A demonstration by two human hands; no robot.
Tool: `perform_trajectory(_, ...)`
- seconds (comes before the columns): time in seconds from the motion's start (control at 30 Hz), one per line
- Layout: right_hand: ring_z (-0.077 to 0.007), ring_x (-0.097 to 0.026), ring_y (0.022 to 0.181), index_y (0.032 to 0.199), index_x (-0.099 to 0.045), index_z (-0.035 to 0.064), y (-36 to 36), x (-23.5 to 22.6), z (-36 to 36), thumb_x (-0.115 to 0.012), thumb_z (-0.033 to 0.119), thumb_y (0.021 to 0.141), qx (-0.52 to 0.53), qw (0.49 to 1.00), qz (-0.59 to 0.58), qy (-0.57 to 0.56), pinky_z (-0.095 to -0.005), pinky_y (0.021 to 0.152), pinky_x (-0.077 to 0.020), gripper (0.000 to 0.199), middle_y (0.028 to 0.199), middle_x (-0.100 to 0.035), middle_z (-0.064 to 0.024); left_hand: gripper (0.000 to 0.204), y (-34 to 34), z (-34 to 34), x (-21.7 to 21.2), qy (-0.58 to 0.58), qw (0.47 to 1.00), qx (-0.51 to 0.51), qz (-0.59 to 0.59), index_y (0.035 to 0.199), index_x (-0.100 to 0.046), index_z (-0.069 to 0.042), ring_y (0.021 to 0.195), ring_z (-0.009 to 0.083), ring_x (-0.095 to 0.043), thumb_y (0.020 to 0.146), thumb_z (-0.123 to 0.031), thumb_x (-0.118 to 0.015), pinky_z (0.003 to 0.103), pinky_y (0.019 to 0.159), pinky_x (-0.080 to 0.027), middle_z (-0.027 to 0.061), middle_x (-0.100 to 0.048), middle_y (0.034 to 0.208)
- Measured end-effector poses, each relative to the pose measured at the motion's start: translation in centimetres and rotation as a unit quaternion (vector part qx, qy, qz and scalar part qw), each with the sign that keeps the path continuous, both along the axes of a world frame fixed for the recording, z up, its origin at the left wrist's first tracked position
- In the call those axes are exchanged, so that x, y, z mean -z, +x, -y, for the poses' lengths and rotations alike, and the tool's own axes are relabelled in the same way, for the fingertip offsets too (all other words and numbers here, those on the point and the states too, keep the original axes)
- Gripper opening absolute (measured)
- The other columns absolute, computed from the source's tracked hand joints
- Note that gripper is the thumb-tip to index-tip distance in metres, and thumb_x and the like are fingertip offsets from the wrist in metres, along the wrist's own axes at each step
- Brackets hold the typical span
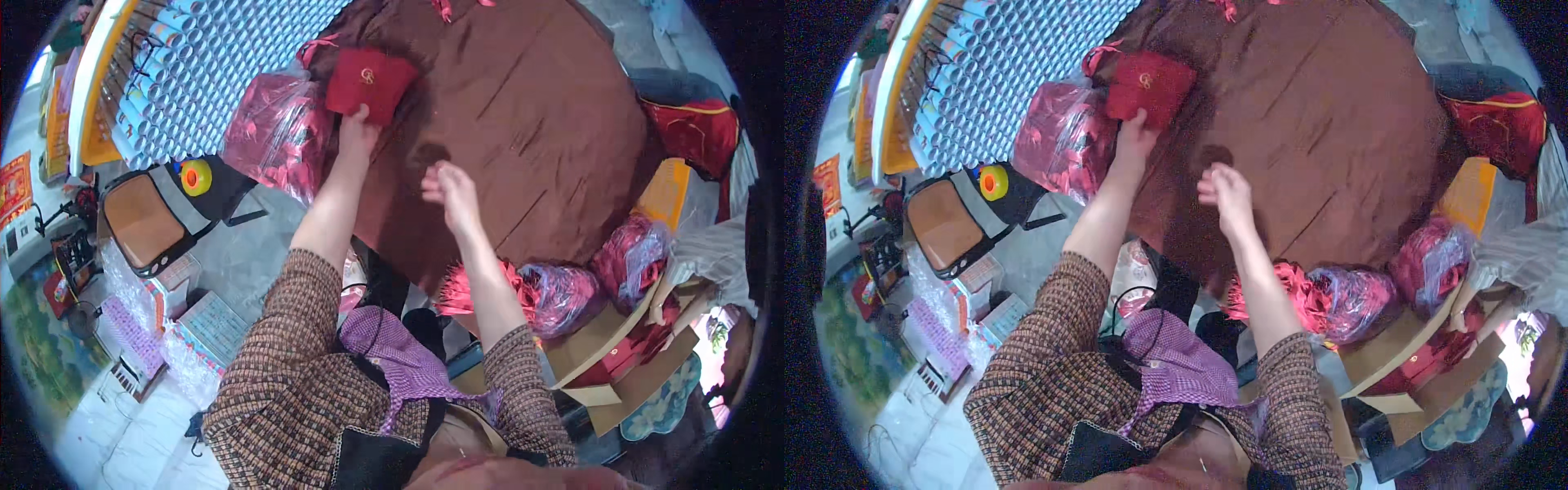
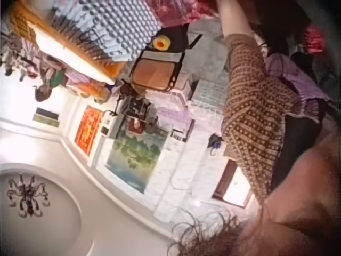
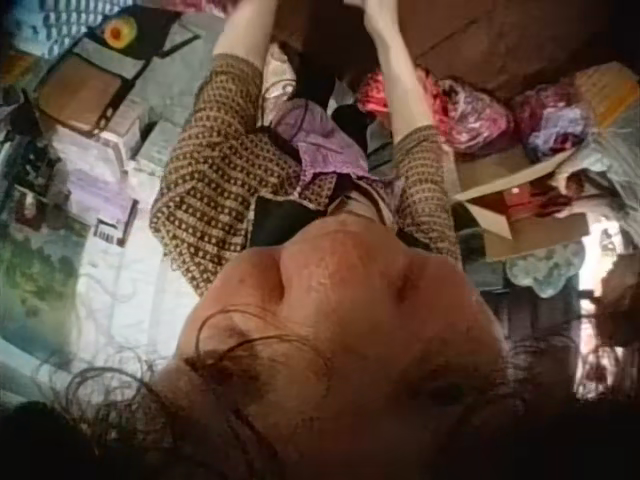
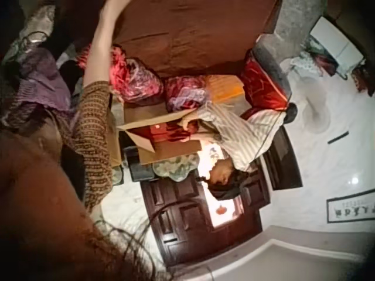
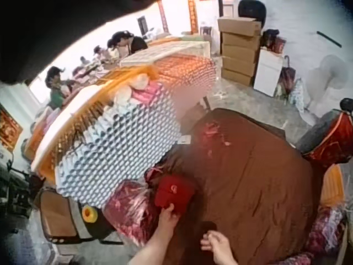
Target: The person aligns and packs stacks of red pouches into a cardboard box by hand, periodically removing pouches and placing them onto the table.
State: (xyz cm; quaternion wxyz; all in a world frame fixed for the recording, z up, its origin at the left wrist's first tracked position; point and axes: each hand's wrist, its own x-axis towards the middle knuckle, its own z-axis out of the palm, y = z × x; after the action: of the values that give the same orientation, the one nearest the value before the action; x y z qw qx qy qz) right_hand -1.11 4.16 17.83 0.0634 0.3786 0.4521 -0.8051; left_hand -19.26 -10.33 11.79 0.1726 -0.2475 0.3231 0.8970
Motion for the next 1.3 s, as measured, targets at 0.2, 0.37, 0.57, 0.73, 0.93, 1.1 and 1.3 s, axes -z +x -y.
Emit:
perform_trajectory(0.2, -0.0181, -0.064, 0.078, 0.120, -0.053, -0.0022, 10.7, 2.6, 1.3, -0.052, 0.016, 0.094, -0.060, 0.991, 0.119, -0.016, -0.0295, 0.063, -0.0541, 0.032, 0.099, -0.065, -0.0125, 0.044, -2.9, 0.0, 5.9, -0.040, 0.999, 0.002, 0.013, 0.131, -0.046, -0.011, 0.109, 0.0307, -0.057, 0.089, -0.002, -0.055, 0.053, 0.086, -0.048, 0.0109, -0.055, 0.125)
perform_trajectory(0.37, -0.0150, -0.063, 0.074, 0.118, -0.054, -0.0018, 17.8, 3.1, 0.7, -0.050, 0.013, 0.094, -0.040, 0.984, 0.176, -0.005, -0.0268, 0.059, -0.0528, 0.029, 0.096, -0.065, -0.0107, 0.041, -4.9, 1.8, 6.6, -0.098, 0.993, 0.017, 0.070, 0.126, -0.051, -0.006, 0.114, 0.0314, -0.054, 0.086, -0.007, -0.059, 0.058, 0.095, -0.042, 0.0118, -0.054, 0.127)
perform_trajectory(0.57, -0.0142, -0.062, 0.072, 0.115, -0.055, -0.0003, 23.3, 2.8, 1.3, -0.050, 0.014, 0.094, 0.002, 0.978, 0.210, -0.006, -0.0260, 0.058, -0.0530, 0.026, 0.094, -0.065, -0.0089, 0.038, -5.2, -0.5, 6.3, -0.214, 0.968, -0.036, 0.127, 0.119, -0.056, -0.001, 0.111, 0.0296, -0.056, 0.081, -0.006, -0.055, 0.055, 0.094, -0.045, 0.0148, -0.057, 0.123)
perform_trajectory(0.73, -0.0138, -0.060, 0.068, 0.115, -0.055, -0.0020, 27.5, 3.1, 3.5, -0.051, 0.014, 0.093, 0.096, 0.969, 0.222, -0.057, -0.0248, 0.053, -0.0505, 0.027, 0.091, -0.063, -0.0096, 0.047, -5.9, -0.8, 8.5, -0.252, 0.965, 0.062, 0.030, 0.117, -0.056, -0.003, 0.109, 0.0323, -0.057, 0.071, -0.009, -0.054, 0.053, 0.095, -0.046, 0.0143, -0.058, 0.118)
perform_trajectory(0.93, -0.0136, -0.062, 0.069, 0.112, -0.057, -0.0011, 30.1, 1.4, 6.3, -0.052, 0.016, 0.092, 0.116, 0.967, 0.221, -0.047, -0.0242, 0.054, -0.0510, 0.027, 0.090, -0.064, -0.0094, 0.059, -7.6, 1.9, 4.0, -0.143, 0.986, 0.066, 0.053, 0.127, -0.049, -0.007, 0.117, 0.0316, -0.052, 0.068, -0.013, -0.052, 0.049, 0.103, -0.039, 0.0130, -0.054, 0.127)
perform_trajectory(1.1, -0.0133, -0.062, 0.069, 0.109, -0.060, 0.0019, 33.9, -0.2, 6.9, -0.054, 0.016, 0.092, 0.206, 0.948, 0.242, -0.029, -0.0248, 0.056, -0.0509, 0.023, 0.088, -0.065, -0.0070, 0.055, -2.0, -4.7, -0.6, -0.168, 0.965, 0.127, 0.158, 0.130, -0.047, -0.004, 0.119, 0.0359, -0.049, 0.078, -0.023, -0.051, 0.053, 0.100, -0.040, 0.0156, -0.052, 0.128)
perform_trajectory(1.3, -0.0133, -0.063, 0.085, 0.113, -0.059, 0.0024, 36.5, -9.7, 4.8, -0.059, 0.016, 0.091, 0.121, 0.968, 0.091, 0.200, -0.0285, 0.074, -0.0521, 0.027, 0.096, -0.067, -0.0067, 0.047, 6.4, -4.6, -8.1, -0.566, 0.551, 0.460, -0.405, 0.113, -0.050, 0.011, 0.078, 0.0268, -0.060, 0.069, 0.002, -0.063, 0.038, 0.067, -0.053, 0.0210, -0.060, 0.093)
